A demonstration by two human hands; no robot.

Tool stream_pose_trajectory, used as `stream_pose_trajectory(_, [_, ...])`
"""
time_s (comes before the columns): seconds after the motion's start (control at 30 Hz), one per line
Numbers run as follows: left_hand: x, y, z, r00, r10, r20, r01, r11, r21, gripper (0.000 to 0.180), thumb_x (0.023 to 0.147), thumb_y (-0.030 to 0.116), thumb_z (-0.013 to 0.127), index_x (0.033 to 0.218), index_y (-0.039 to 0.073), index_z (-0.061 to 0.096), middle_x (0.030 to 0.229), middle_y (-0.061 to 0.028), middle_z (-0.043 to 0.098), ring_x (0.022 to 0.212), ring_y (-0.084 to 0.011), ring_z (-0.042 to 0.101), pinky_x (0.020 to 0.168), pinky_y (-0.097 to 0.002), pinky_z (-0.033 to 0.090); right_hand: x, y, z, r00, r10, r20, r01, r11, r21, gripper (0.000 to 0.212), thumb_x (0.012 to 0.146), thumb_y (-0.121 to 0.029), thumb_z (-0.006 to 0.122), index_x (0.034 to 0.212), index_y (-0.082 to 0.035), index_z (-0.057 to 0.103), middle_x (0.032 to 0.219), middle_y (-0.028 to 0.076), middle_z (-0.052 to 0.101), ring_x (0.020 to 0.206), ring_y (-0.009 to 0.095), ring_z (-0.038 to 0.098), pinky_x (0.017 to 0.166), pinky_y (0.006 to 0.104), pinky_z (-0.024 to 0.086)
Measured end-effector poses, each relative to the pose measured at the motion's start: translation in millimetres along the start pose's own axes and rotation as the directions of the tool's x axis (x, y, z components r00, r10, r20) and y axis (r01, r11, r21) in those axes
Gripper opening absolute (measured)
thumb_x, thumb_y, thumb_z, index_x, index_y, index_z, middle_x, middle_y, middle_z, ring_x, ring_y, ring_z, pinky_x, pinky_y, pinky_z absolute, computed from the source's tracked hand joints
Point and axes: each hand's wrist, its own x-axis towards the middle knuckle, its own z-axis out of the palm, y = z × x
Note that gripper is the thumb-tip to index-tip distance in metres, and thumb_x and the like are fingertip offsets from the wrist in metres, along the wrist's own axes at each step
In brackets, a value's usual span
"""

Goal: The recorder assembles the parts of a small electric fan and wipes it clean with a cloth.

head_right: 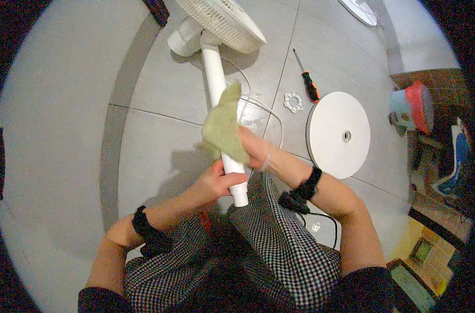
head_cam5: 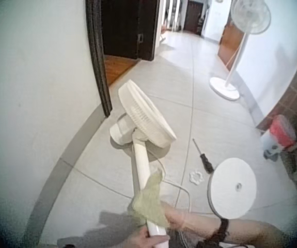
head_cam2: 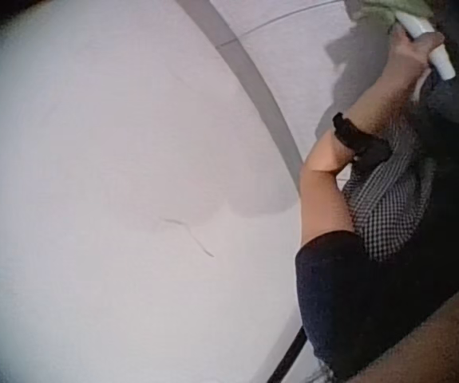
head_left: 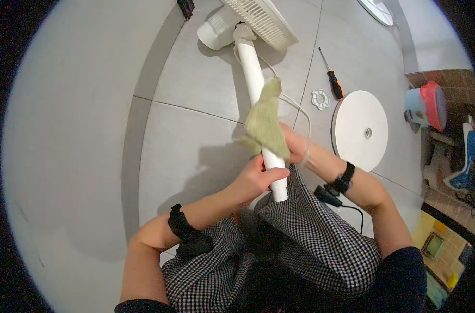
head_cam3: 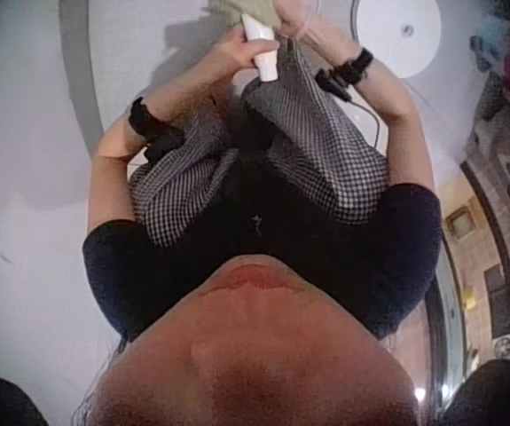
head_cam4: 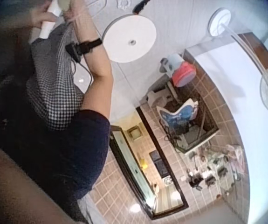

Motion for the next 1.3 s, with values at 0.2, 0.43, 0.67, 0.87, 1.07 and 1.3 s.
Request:
stream_pose_trajectory(0.2, [-24,27,10,0.99,0.129,0.059,-0.135,0.984,0.113,0.032,0.084,0.018,0.068,0.109,0.002,0.057,0.094,-0.0075,0.064,0.082,-0.0189,0.064,0.07,-0.0333,0.055,-43,6,30,0.944,-0.324,-0.062,0.235,0.792,-0.564,0.04,0.088,-0.019,0.064,0.121,-0.004,0.048,0.107,0.004,0.06,0.093,0.015,0.061,0.077,0.0309,0.053])
stream_pose_trajectory(0.43, [-25,25,19,0.964,0.203,-0.17,-0.156,0.954,0.257,0.04,0.083,0.024,0.069,0.106,-0.004,0.053,0.09,-0.011,0.063,0.082,-0.0173,0.061,0.071,-0.0324,0.05,40,-64,26,0.971,-0.161,-0.179,-0.009,0.717,-0.697,0.042,0.086,-0.018,0.06,0.123,0.0,0.049,0.104,0.009,0.062,0.088,0.017,0.063,0.075,0.033,0.054])
stream_pose_trajectory(0.67, [-20,18,27,0.96,0.239,-0.149,-0.169,0.912,0.373,0.046,0.083,0.029,0.071,0.106,-0.005,0.05,0.089,-0.0119,0.062,0.08,-0.0161,0.061,0.069,-0.0322,0.05,155,-135,6,0.887,-0.311,-0.342,-0.012,0.723,-0.691,0.036,0.088,-0.027,0.058,0.113,-0.002,0.057,0.098,0.01,0.066,0.076,0.02,0.066,0.063,0.0341,0.056])
stream_pose_trajectory(0.87, [-26,37,23,0.964,0.112,-0.24,-0.004,0.912,0.411,0.047,0.085,0.03,0.07,0.113,-0.002,0.051,0.091,-0.0101,0.064,0.077,-0.0165,0.062,0.066,-0.0316,0.053,135,-102,-5,0.976,-0.202,0.085,0.198,0.979,0.054,0.025,0.094,-0.028,0.052,0.106,-0.007,0.058,0.092,0.007,0.066,0.07,0.016,0.066,0.059,0.0329,0.056])
stream_pose_trajectory(1.07, [-37,59,29,0.981,0.127,-0.147,-0.087,0.964,0.253,0.045,0.086,0.028,0.068,0.115,-0.002,0.05,0.091,-0.0092,0.065,0.076,-0.0169,0.063,0.064,-0.0321,0.054,10,-52,28,0.992,-0.117,0.04,0.123,0.953,-0.276,0.033,0.095,-0.033,0.052,0.114,-0.005,0.053,0.103,0.006,0.063,0.086,0.016,0.063,0.071,0.0337,0.055])
stream_pose_trajectory(1.3, [-36,53,26,0.974,0.193,-0.121,-0.151,0.945,0.289,0.043,0.082,0.023,0.07,0.112,-0.003,0.053,0.092,-0.008,0.064,0.08,-0.0146,0.063,0.065,-0.0289,0.051,-61,-46,51,0.997,-0.075,-0.032,0.045,0.839,-0.542,0.041,0.089,-0.022,0.062,0.12,0.002,0.05,0.105,0.007,0.061,0.096,0.015,0.06,0.083,0.0305,0.052])
